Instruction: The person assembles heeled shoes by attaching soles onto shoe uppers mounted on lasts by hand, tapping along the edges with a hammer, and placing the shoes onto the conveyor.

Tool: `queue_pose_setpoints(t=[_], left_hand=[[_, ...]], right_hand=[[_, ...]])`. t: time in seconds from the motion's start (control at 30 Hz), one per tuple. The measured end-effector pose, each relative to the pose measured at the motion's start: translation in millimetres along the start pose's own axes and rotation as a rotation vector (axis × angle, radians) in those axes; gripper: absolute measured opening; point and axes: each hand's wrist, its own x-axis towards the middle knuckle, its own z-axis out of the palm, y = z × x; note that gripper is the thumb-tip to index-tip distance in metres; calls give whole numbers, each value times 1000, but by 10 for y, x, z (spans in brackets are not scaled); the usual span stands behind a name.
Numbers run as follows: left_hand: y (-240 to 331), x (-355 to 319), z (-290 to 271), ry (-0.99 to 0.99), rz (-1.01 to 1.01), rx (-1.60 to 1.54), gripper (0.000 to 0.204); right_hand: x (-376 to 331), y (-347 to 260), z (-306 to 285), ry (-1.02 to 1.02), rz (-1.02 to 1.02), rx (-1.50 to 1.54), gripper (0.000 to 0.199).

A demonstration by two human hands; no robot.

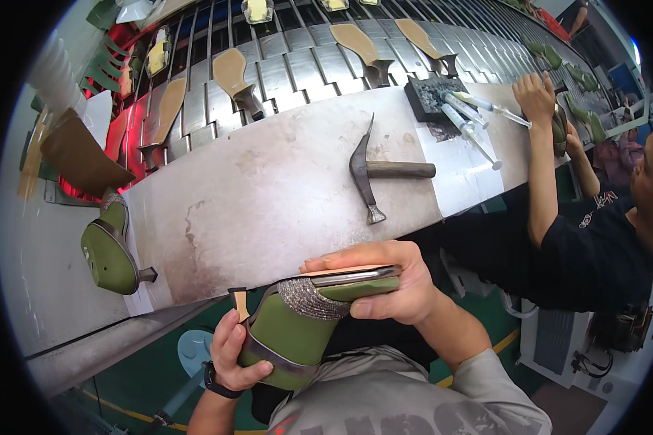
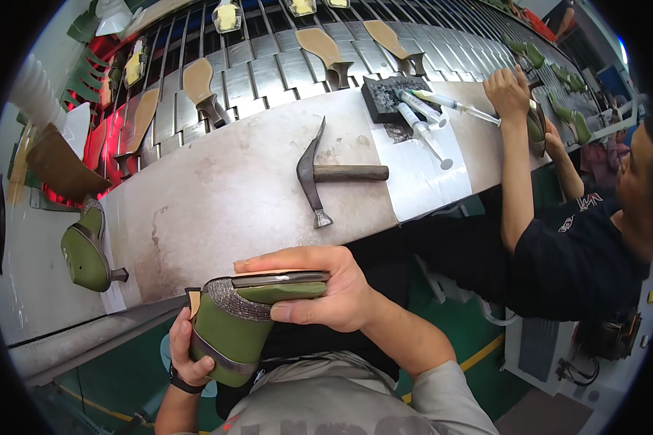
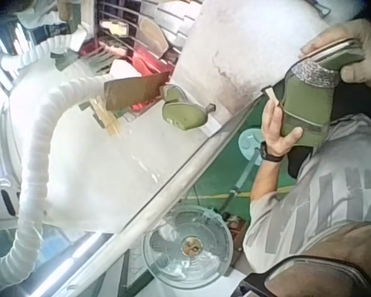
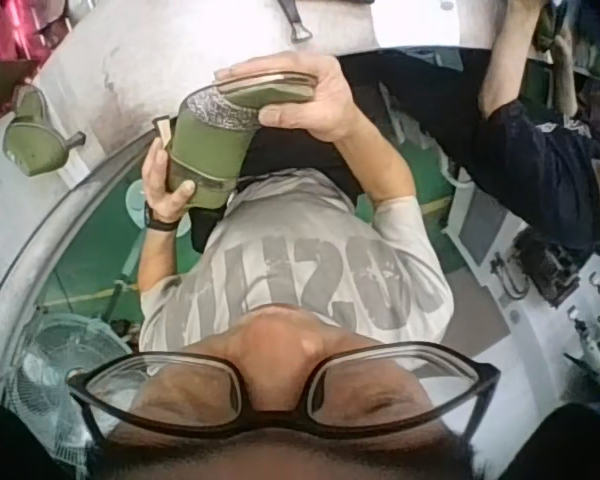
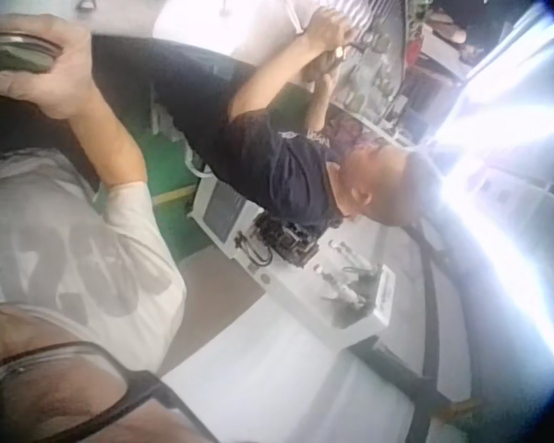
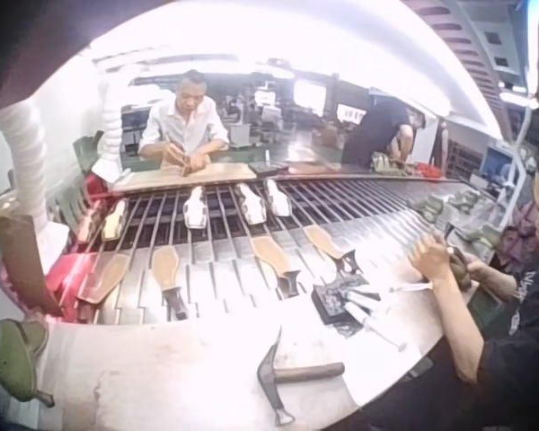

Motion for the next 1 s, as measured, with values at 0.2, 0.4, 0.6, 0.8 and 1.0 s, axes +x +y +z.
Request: queue_pose_setpoints(t=[0.2, 0.4, 0.6, 0.8, 1.0], left_hand=[[4, 7, -10, -20, 19, 43, 55], [57, 146, -155, -51, 56, 142, 56], [107, 367, -269, -74, 86, 250, 61], [114, 395, -259, -52, 103, 239, 55], [125, 437, -252, 17, 88, 229, 49]], right_hand=[[-6, 3, -57, -24, -7, -18, 57], [-34, 39, -211, -18, 67, 13, 55], [-112, 145, -399, -66, -58, 1, 51], [-138, 245, -438, -74, -110, -2, 52], [-215, 329, -451, -37, -108, 53, 52]])
